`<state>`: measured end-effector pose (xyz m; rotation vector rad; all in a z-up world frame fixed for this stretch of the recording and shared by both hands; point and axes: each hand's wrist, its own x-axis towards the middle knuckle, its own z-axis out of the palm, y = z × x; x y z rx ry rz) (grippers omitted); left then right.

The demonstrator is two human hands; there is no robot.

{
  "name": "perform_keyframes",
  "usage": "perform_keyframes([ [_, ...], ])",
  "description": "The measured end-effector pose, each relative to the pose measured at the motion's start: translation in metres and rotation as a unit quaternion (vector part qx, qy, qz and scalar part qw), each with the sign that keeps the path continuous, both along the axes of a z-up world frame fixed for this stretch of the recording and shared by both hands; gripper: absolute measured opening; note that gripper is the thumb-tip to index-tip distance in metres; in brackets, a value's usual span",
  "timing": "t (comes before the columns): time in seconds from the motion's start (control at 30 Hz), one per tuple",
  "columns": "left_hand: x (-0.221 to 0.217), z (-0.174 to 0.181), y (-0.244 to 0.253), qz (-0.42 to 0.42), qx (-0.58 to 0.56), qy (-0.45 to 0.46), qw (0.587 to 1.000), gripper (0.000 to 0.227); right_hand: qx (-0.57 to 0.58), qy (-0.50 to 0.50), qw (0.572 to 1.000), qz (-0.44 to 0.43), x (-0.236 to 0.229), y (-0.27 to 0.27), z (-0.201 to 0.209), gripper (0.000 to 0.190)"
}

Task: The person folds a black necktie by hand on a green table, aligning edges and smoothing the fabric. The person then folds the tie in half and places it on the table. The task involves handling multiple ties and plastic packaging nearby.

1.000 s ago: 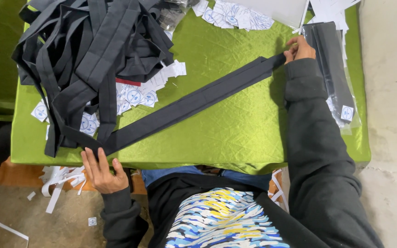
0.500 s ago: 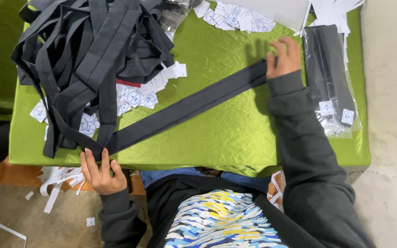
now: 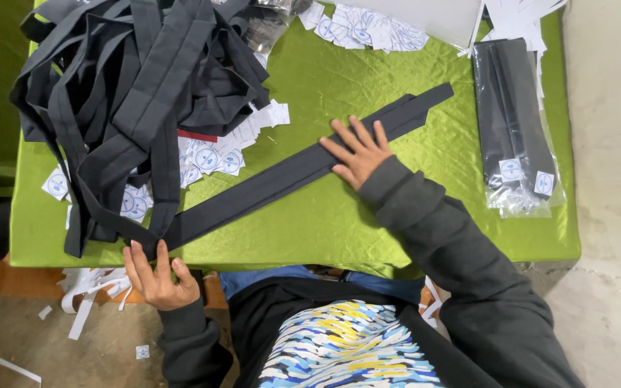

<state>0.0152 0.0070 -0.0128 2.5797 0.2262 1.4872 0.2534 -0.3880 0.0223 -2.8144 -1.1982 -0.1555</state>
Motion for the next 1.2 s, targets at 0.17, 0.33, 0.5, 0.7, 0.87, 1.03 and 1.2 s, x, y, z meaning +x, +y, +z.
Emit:
perform_keyframes([
  [0.17, 0.000, 0.005, -0.002, -0.008, 0.008, -0.007, 1.000, 0.049, -0.056, 0.077, 0.979, -0.177, 0.060, -0.084, -0.001, 0.057],
  [0.33, 0.000, 0.006, -0.003, -0.009, 0.009, -0.012, 1.000, 0.048, -0.035, 0.076, 0.969, -0.233, 0.095, -0.132, -0.011, 0.056],
  [0.5, 0.000, 0.005, -0.003, -0.005, 0.004, -0.008, 1.000, 0.048, 0.010, 0.001, 0.967, -0.255, 0.134, -0.185, -0.057, 0.052],
  [0.7, 0.000, 0.005, -0.003, -0.004, 0.001, -0.013, 1.000, 0.045, 0.089, -0.112, 0.946, -0.292, 0.155, -0.215, -0.056, 0.045],
  [0.87, -0.001, 0.006, -0.004, -0.006, -0.001, -0.021, 1.000, 0.044, 0.244, 0.049, 0.904, -0.348, 0.164, -0.218, -0.057, 0.047],
  [1.03, -0.010, 0.020, -0.010, -0.028, -0.041, 0.053, 0.997, 0.043, 0.466, 0.139, 0.840, -0.240, 0.145, -0.193, -0.015, 0.033],
  [1.2, -0.011, 0.028, -0.006, -0.006, 0.004, 0.067, 0.998, 0.045, 0.576, 0.228, 0.744, -0.252, 0.142, -0.189, -0.021, 0.057],
])
